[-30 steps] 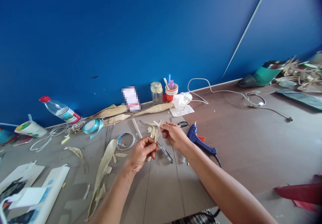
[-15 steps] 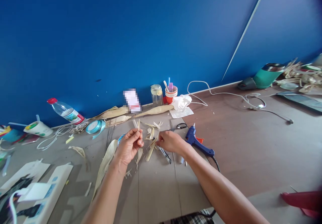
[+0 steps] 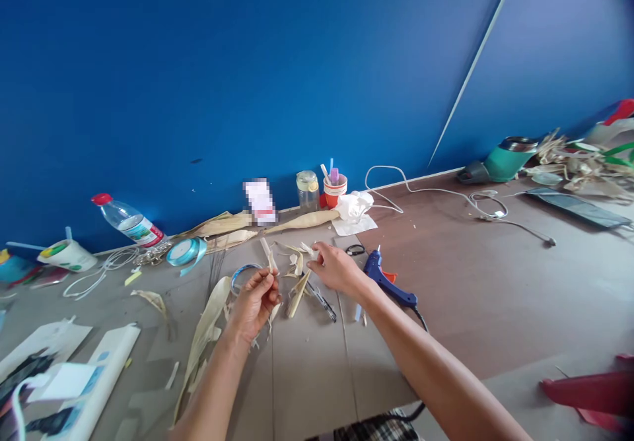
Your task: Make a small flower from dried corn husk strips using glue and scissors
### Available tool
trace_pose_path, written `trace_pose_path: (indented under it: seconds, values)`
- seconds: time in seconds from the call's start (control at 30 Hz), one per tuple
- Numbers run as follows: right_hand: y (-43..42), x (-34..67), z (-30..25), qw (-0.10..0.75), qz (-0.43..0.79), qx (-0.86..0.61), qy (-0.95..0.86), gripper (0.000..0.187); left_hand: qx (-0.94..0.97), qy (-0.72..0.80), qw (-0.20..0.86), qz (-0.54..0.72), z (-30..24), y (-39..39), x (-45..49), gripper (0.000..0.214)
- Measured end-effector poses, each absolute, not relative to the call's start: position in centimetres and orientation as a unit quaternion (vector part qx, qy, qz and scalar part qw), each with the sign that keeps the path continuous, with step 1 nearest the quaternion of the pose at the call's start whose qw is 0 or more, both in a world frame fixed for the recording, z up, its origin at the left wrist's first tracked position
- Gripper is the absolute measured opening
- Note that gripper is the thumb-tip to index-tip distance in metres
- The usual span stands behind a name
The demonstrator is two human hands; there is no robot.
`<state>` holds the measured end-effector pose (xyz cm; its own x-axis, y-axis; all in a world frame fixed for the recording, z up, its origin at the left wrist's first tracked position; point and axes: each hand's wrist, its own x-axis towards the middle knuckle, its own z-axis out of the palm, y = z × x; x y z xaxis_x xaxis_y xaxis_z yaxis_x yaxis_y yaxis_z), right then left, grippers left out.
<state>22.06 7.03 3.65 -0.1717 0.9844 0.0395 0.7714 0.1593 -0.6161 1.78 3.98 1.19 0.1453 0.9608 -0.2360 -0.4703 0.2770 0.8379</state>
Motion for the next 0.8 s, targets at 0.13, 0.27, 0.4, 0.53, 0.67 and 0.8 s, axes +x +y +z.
trace_pose_path:
  seconds: [0.13, 0.27, 0.4, 0.53, 0.67, 0.8]
  values:
    - [5.2, 24.9, 6.2, 0.198, 0.171, -0.599, -0.757, 0.029, 0.283, 0.392, 0.710, 0.512, 0.5, 3.8, 2.0, 0.022]
    - [3.5, 29.3, 5.5, 0.098, 0.099, -0.651, -0.746, 0.034, 0.278, 0.393, 0.709, 0.516, 0.3, 3.5, 2.2, 0.025]
    - [3.1, 31.6, 2.6, 0.000, 0.075, -0.709, -0.701, 0.046, 0.291, 0.372, 0.710, 0.523, 0.4, 3.3, 2.2, 0.024]
    - [2.8, 32.5, 0.9, 0.003, 0.096, -0.692, -0.715, 0.051, 0.292, 0.366, 0.708, 0.529, 0.4, 3.2, 2.0, 0.024]
    - [2.1, 33.4, -0.6, 0.019, 0.108, -0.661, -0.742, 0.070, 0.292, 0.363, 0.712, 0.526, 0.5, 3.1, 1.9, 0.024]
    - [1.6, 34.0, -1.3, 0.130, 0.104, -0.639, -0.751, 0.079, 0.300, 0.360, 0.712, 0.523, 0.4, 3.1, 2.0, 0.024]
